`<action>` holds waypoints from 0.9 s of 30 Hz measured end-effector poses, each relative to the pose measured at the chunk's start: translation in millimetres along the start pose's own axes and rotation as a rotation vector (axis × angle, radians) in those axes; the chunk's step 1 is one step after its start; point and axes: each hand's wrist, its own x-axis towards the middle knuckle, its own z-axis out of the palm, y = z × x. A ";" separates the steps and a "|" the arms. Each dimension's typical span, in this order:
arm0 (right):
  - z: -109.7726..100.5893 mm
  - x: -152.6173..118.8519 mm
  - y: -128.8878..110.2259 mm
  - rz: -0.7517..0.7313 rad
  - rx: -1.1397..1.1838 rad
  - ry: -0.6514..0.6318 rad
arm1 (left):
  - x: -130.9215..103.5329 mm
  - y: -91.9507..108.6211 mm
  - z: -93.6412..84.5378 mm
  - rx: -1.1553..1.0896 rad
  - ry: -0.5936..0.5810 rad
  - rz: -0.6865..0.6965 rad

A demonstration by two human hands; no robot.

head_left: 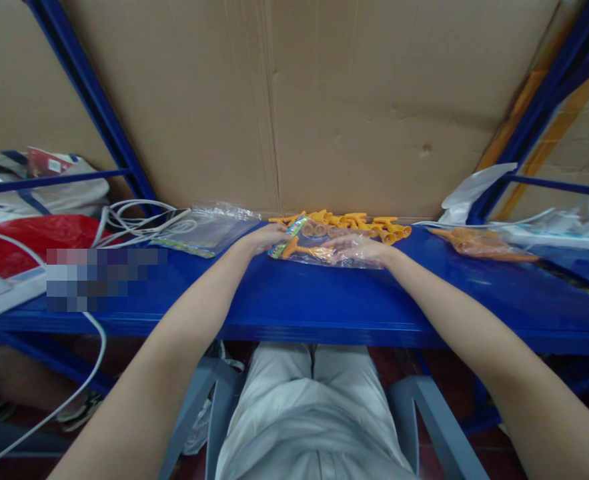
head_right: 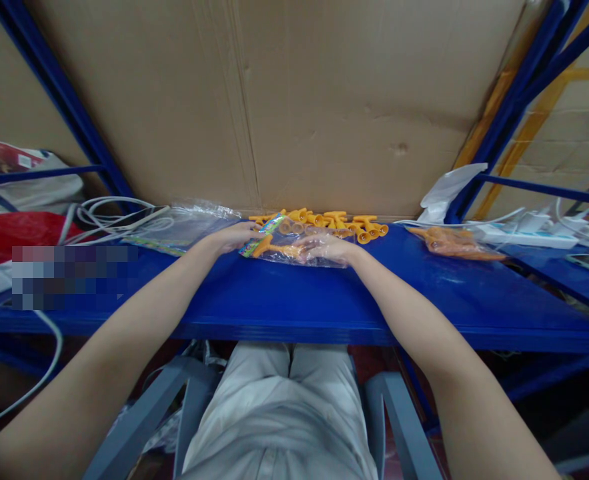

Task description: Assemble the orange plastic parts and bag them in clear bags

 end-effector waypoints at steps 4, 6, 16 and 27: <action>5.3 -3.1 -4.3 0.053 0.110 0.011 | -1.7 -2.3 1.4 -0.054 -0.089 0.033; 6.8 -4.5 -6.3 0.055 0.121 0.026 | -4.0 -1.7 3.1 -0.068 -0.134 0.052; -0.1 -1.2 -7.6 0.005 0.071 0.143 | -7.9 1.9 -5.5 0.025 -0.041 0.021; -62.1 -5.4 15.5 0.175 -0.678 0.876 | -14.7 11.4 -18.0 0.506 0.204 -0.082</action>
